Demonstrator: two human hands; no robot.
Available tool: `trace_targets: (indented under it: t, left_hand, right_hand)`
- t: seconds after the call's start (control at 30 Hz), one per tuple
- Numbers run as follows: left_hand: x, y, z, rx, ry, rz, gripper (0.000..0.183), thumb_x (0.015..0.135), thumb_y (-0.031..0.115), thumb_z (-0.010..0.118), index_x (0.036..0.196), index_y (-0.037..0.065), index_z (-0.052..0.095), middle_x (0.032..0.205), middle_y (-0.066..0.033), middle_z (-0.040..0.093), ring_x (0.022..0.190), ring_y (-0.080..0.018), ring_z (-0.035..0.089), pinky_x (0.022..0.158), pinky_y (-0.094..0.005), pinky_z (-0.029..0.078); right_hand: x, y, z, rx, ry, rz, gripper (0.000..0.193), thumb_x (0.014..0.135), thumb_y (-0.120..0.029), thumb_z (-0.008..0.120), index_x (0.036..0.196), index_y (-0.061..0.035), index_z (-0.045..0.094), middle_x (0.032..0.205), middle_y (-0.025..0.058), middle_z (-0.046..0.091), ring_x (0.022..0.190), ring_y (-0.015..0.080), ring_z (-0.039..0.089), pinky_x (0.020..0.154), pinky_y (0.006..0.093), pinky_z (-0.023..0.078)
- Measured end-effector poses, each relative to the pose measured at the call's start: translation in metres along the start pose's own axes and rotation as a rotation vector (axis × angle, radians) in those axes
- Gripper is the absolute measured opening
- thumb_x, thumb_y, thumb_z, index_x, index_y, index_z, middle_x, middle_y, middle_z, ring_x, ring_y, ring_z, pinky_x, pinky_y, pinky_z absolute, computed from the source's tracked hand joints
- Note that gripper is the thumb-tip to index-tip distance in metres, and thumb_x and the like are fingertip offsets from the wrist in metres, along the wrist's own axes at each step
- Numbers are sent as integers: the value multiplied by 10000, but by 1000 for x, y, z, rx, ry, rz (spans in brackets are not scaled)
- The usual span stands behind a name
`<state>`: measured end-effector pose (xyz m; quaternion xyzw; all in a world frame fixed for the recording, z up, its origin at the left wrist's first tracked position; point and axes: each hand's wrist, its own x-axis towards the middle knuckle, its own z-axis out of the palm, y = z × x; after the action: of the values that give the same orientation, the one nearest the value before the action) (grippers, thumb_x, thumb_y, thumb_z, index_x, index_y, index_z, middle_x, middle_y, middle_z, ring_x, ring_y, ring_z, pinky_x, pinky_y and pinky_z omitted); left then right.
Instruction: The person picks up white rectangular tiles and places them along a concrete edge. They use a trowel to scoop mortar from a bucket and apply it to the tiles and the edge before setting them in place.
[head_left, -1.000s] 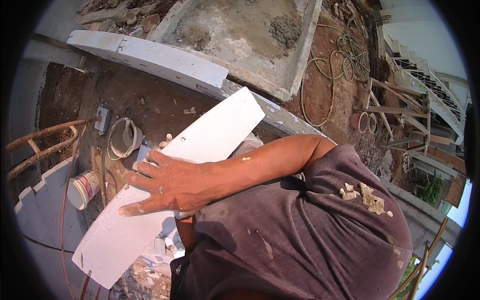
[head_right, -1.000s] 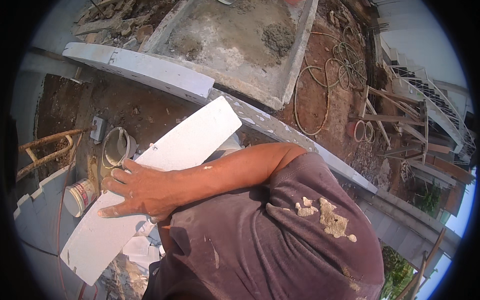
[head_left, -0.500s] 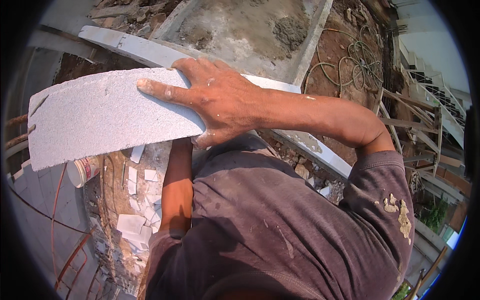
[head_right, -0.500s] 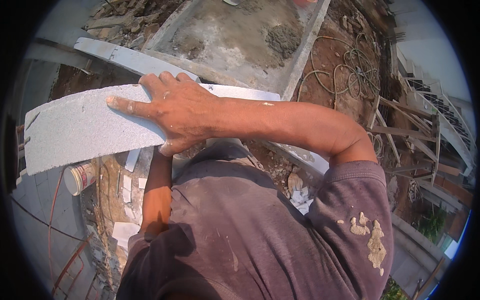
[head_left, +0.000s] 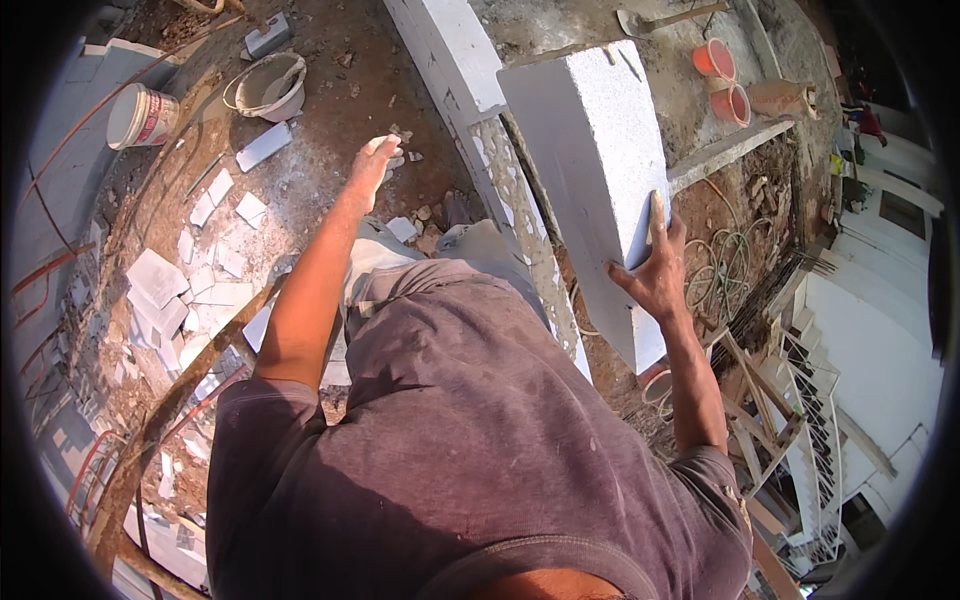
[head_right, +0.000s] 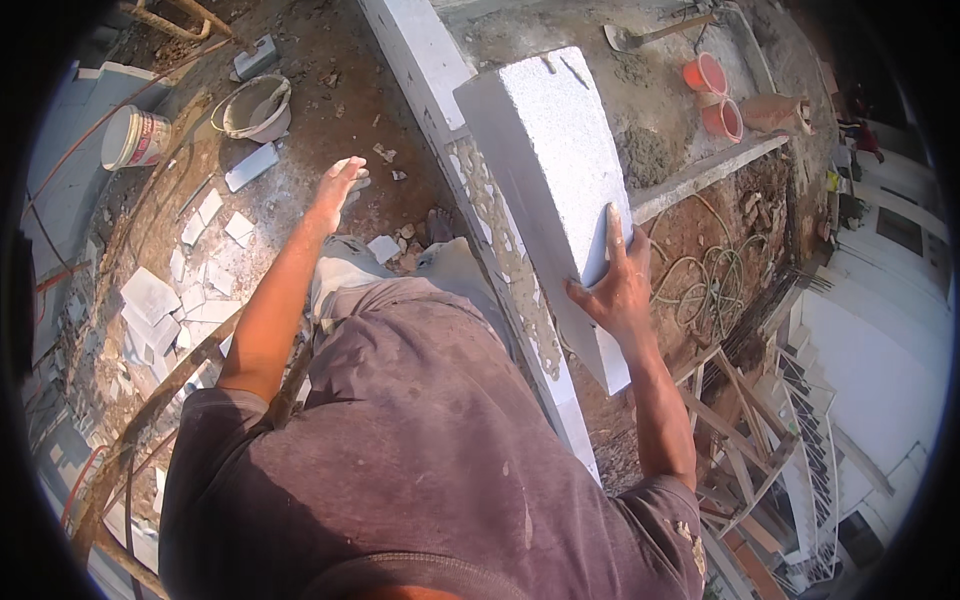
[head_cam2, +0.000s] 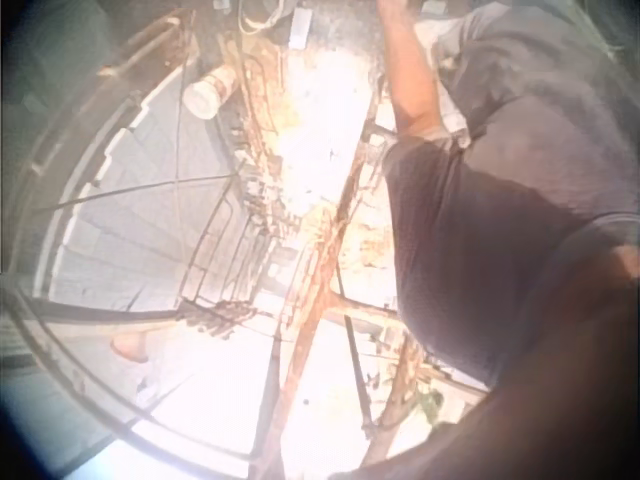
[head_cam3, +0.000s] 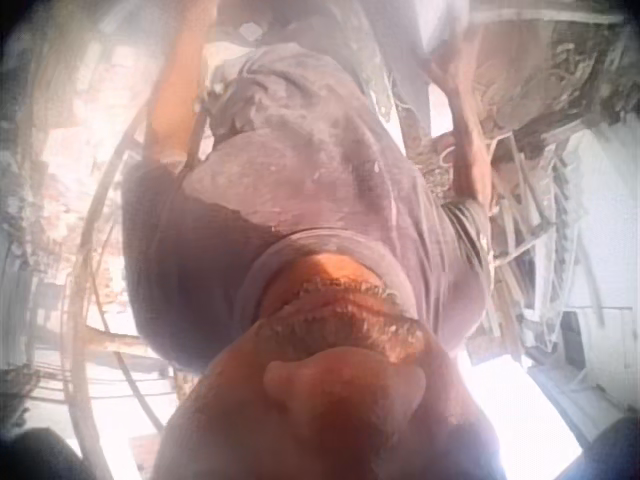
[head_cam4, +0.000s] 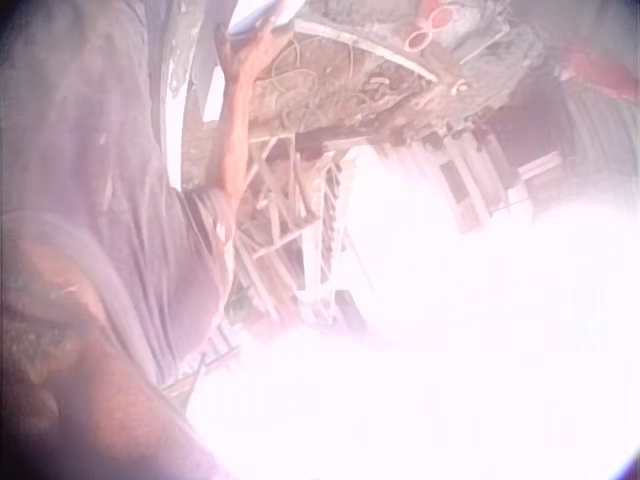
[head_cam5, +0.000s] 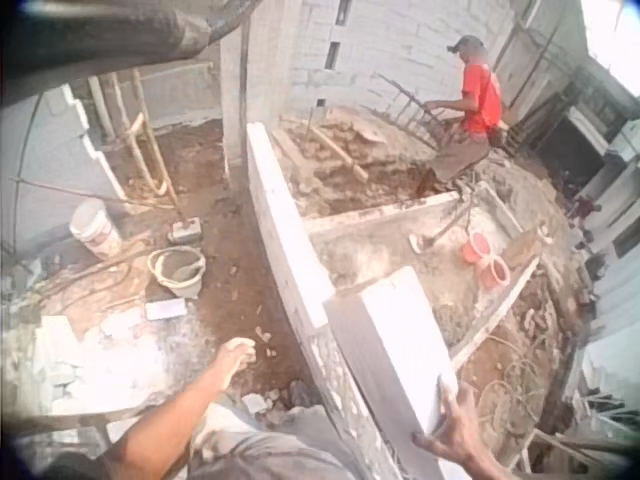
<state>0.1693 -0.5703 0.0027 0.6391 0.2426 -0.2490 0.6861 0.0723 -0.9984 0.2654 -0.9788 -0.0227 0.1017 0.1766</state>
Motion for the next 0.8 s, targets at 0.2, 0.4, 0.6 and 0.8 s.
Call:
trace_targets:
  t: [0.2, 0.4, 0.6, 0.8]
  left_hand:
    - [-68, -95, -147, -184, 466, -301, 536, 970, 524, 594, 1332, 128, 571, 1241, -69, 645, 1108, -222, 620, 966, -416, 436]
    - [-134, -133, -156, -138, 512, -370, 467, 967, 466, 628, 1286, 126, 607, 1097, -54, 674, 963, -189, 656, 814, -361, 505]
    - [-168, -103, -135, 189, 462, -360, 538, 957, 450, 647, 1317, 56, 571, 1083, -63, 666, 914, -173, 642, 771, -354, 500]
    - [-172, -67, -138, 445, 374, -224, 597, 943, 457, 658, 1288, -26, 596, 1119, -150, 686, 1025, -242, 611, 887, -362, 476]
  right_hand:
    - [-10, 71, 78, -174, -251, 212, 1228, 588, -242, 880, 1610, -202, 200, 1416, 314, 363, 1299, 516, 409, 1074, 564, 404]
    - [-16, 126, 150, -140, -372, 299, 1221, 614, -344, 883, 1609, -341, 174, 1413, 341, 348, 1272, 527, 409, 1054, 569, 391]
    - [-14, 127, 193, -161, -418, 338, 1208, 641, -346, 881, 1606, -382, 155, 1472, 328, 314, 1299, 518, 405, 1040, 583, 408]
    - [1, 126, 246, -139, -343, 289, 1187, 666, -330, 881, 1601, -403, 153, 1495, 306, 307, 1301, 498, 418, 1044, 579, 386]
